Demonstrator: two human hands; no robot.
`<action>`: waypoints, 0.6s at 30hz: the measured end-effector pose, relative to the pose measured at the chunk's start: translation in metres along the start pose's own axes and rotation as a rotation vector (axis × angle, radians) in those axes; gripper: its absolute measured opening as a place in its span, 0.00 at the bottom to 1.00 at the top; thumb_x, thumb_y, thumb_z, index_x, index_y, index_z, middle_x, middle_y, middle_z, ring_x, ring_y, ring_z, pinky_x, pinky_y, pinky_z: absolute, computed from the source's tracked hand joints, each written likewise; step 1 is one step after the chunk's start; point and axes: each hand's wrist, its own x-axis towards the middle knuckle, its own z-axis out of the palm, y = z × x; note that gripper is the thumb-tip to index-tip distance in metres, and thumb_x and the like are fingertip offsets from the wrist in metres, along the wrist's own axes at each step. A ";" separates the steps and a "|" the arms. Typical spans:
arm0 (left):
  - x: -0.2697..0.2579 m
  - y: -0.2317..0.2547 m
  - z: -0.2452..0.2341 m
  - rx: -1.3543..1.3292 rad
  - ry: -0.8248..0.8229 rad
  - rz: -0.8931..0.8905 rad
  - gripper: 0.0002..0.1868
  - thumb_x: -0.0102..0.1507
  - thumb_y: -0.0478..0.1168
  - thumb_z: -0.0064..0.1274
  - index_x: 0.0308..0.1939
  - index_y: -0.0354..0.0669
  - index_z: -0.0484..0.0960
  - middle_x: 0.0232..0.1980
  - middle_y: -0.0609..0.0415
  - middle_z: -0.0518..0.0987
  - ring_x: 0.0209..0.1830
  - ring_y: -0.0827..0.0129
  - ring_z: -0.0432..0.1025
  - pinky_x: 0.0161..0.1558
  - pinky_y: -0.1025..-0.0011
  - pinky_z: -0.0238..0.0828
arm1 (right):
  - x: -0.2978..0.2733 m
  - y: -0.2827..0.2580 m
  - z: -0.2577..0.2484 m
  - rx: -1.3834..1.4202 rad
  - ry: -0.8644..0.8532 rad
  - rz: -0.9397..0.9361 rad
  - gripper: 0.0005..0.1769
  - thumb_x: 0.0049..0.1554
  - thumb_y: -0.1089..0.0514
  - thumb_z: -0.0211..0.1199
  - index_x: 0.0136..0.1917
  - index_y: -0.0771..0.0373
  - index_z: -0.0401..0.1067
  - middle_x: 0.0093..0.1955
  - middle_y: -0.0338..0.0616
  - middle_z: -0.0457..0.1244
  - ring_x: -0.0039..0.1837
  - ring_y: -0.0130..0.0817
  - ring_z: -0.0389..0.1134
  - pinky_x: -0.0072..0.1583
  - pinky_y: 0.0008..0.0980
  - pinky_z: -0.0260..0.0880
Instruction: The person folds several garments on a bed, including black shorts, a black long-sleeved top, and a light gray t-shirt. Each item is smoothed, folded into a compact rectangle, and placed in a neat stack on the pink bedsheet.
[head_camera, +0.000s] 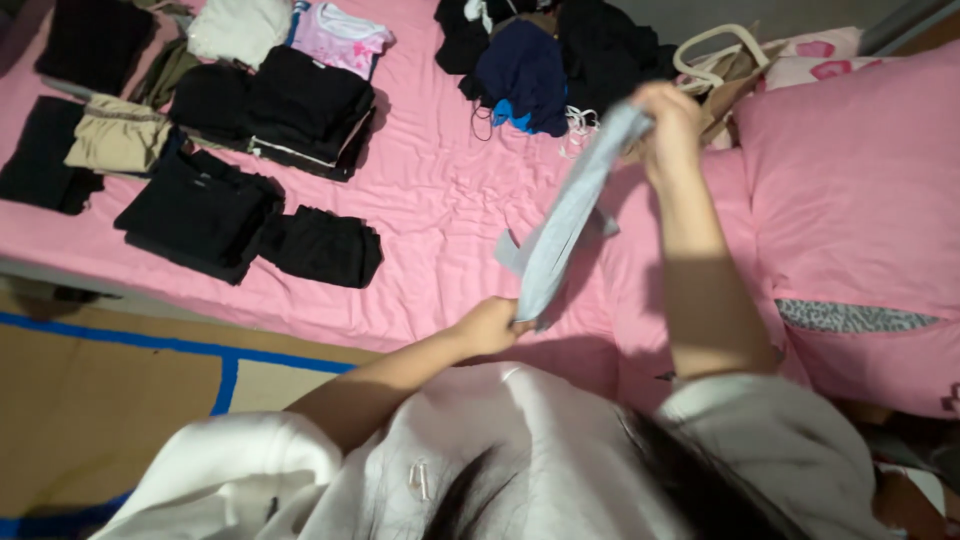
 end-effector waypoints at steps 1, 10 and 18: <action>0.006 0.000 0.007 0.017 0.022 0.011 0.09 0.64 0.40 0.56 0.44 0.38 0.83 0.39 0.35 0.82 0.41 0.45 0.78 0.43 0.56 0.73 | 0.009 0.000 0.022 -0.111 -0.026 -0.028 0.06 0.56 0.65 0.57 0.40 0.64 0.75 0.40 0.39 0.66 0.43 0.29 0.65 0.47 0.28 0.66; 0.100 0.013 -0.038 -0.020 0.056 0.079 0.17 0.54 0.31 0.50 0.47 0.38 0.83 0.36 0.42 0.84 0.32 0.55 0.78 0.36 0.61 0.74 | 0.059 -0.099 0.170 -0.941 -0.532 -0.256 0.14 0.62 0.45 0.68 0.44 0.56 0.80 0.39 0.32 0.69 0.41 0.21 0.69 0.45 0.26 0.68; 0.081 0.042 -0.214 0.493 0.850 0.280 0.29 0.53 0.32 0.56 0.60 0.34 0.80 0.61 0.37 0.73 0.62 0.44 0.64 0.63 0.53 0.64 | -0.006 -0.149 0.141 -1.229 -0.818 -0.803 0.06 0.58 0.59 0.70 0.48 0.59 0.76 0.43 0.43 0.68 0.49 0.42 0.70 0.52 0.39 0.70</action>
